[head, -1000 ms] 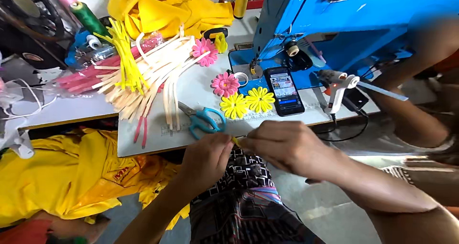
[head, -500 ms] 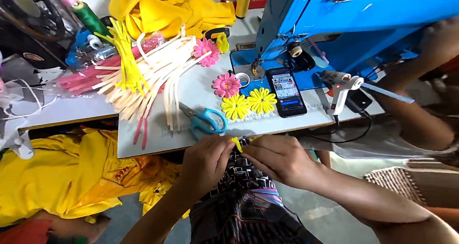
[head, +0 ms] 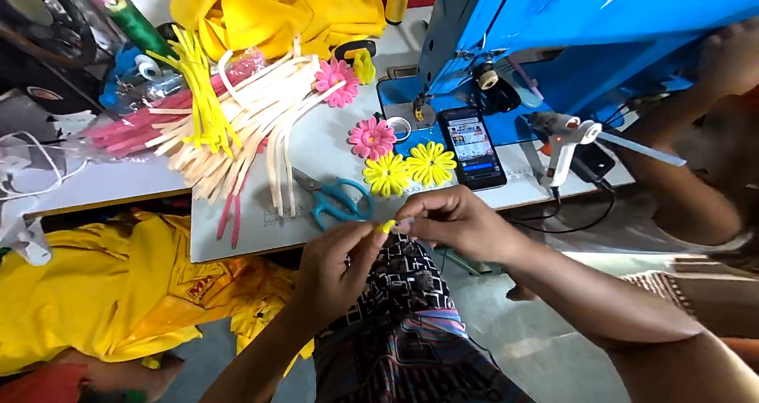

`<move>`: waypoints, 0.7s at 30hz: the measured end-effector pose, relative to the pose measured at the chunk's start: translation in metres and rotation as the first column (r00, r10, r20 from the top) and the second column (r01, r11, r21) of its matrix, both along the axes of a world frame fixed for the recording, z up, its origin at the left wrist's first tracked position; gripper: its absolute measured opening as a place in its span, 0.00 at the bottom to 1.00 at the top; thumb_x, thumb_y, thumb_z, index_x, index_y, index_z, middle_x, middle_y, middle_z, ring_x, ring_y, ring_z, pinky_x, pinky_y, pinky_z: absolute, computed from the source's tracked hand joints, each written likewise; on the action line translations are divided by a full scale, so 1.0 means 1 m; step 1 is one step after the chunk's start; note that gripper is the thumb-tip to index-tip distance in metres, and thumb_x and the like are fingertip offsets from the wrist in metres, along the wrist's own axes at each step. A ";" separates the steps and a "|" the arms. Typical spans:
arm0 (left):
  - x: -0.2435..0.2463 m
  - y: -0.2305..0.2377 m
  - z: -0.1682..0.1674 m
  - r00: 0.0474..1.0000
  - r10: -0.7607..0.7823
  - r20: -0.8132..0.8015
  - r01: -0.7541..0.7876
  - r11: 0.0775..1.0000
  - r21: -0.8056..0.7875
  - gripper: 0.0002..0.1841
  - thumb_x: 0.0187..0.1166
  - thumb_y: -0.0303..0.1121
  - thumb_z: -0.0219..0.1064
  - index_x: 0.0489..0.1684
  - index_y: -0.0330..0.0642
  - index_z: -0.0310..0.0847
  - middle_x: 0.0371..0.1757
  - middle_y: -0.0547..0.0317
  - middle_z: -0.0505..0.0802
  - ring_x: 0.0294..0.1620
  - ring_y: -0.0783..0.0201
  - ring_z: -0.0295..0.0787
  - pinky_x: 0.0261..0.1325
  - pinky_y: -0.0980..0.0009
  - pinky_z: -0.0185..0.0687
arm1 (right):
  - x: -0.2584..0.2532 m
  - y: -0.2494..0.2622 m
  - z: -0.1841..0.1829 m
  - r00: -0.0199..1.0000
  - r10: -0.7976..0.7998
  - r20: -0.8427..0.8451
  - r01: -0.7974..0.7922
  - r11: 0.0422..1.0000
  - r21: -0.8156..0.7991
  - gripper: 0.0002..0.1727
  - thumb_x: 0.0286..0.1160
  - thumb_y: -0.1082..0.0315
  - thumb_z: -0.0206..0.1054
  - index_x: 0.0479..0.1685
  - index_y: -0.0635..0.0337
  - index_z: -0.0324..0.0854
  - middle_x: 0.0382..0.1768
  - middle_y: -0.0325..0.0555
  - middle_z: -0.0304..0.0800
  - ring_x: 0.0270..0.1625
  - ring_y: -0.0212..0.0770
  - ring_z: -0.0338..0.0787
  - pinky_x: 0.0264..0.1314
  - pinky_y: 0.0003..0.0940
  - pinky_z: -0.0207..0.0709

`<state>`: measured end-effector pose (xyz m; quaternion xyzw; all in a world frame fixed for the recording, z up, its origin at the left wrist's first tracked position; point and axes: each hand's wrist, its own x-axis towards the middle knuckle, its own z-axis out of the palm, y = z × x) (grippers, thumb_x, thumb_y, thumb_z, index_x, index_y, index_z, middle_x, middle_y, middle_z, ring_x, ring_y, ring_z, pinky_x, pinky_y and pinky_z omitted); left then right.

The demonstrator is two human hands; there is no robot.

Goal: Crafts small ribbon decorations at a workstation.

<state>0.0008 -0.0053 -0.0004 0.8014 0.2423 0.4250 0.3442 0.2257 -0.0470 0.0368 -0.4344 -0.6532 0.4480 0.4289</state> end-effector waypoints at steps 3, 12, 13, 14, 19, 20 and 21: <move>0.010 -0.004 -0.004 0.984 0.162 -0.068 -0.163 0.986 -0.019 0.13 0.85 0.34 0.62 0.47 0.37 0.92 0.34 0.63 0.93 0.29 0.82 0.80 0.34 0.85 0.75 | -0.009 -0.007 -0.019 0.874 -0.306 0.378 0.075 0.852 0.518 0.10 0.80 0.70 0.65 0.38 0.66 0.91 0.29 0.41 0.88 0.29 0.27 0.83 0.32 0.19 0.77; 0.010 -0.006 0.007 0.849 0.220 -0.481 -0.027 0.926 0.376 0.16 0.78 0.34 0.58 0.36 0.41 0.95 0.25 0.53 0.90 0.26 0.53 0.90 0.22 0.58 0.80 | -0.014 -0.014 0.009 0.513 -0.301 0.804 -0.442 0.710 0.548 0.13 0.80 0.78 0.57 0.28 0.64 0.83 0.24 0.48 0.81 0.25 0.45 0.82 0.20 0.36 0.66; 0.008 -0.004 0.006 0.858 0.152 -0.491 0.041 0.932 0.361 0.16 0.77 0.35 0.57 0.31 0.41 0.93 0.24 0.53 0.89 0.25 0.52 0.90 0.22 0.57 0.80 | -0.013 -0.012 0.014 0.509 -0.210 0.835 -0.497 0.721 0.483 0.13 0.81 0.77 0.56 0.29 0.64 0.83 0.25 0.48 0.82 0.27 0.46 0.83 0.21 0.36 0.68; 0.004 -0.001 0.005 0.873 0.061 -0.484 0.114 0.939 0.325 0.17 0.78 0.37 0.56 0.26 0.42 0.91 0.23 0.54 0.88 0.24 0.54 0.89 0.22 0.58 0.80 | -0.011 -0.010 0.018 0.532 -0.101 0.841 -0.527 0.737 0.422 0.12 0.81 0.76 0.57 0.30 0.63 0.84 0.27 0.48 0.83 0.30 0.46 0.85 0.24 0.37 0.71; -0.012 0.017 0.002 0.878 -0.466 -0.111 0.465 0.884 -0.038 0.16 0.89 0.43 0.60 0.42 0.41 0.90 0.31 0.63 0.89 0.36 0.81 0.83 0.44 0.86 0.79 | 0.007 0.008 0.019 0.888 0.425 0.178 -0.442 0.895 0.067 0.08 0.72 0.73 0.68 0.31 0.70 0.87 0.24 0.38 0.83 0.25 0.20 0.74 0.26 0.16 0.64; -0.011 0.016 0.004 0.863 -0.505 -0.019 0.503 0.861 -0.077 0.16 0.89 0.42 0.61 0.44 0.40 0.90 0.32 0.63 0.88 0.38 0.83 0.82 0.45 0.88 0.77 | 0.006 0.007 0.019 0.898 0.440 -0.014 -0.441 0.897 -0.044 0.06 0.74 0.74 0.68 0.32 0.68 0.85 0.23 0.32 0.82 0.24 0.14 0.74 0.25 0.11 0.65; -0.008 0.015 0.006 0.855 -0.516 0.051 0.519 0.849 -0.099 0.15 0.90 0.42 0.60 0.43 0.41 0.88 0.33 0.66 0.88 0.39 0.85 0.82 0.46 0.89 0.77 | 0.005 0.005 0.019 0.893 0.419 -0.167 -0.441 0.888 -0.129 0.04 0.74 0.75 0.66 0.33 0.65 0.83 0.23 0.27 0.83 0.23 0.12 0.76 0.25 0.10 0.68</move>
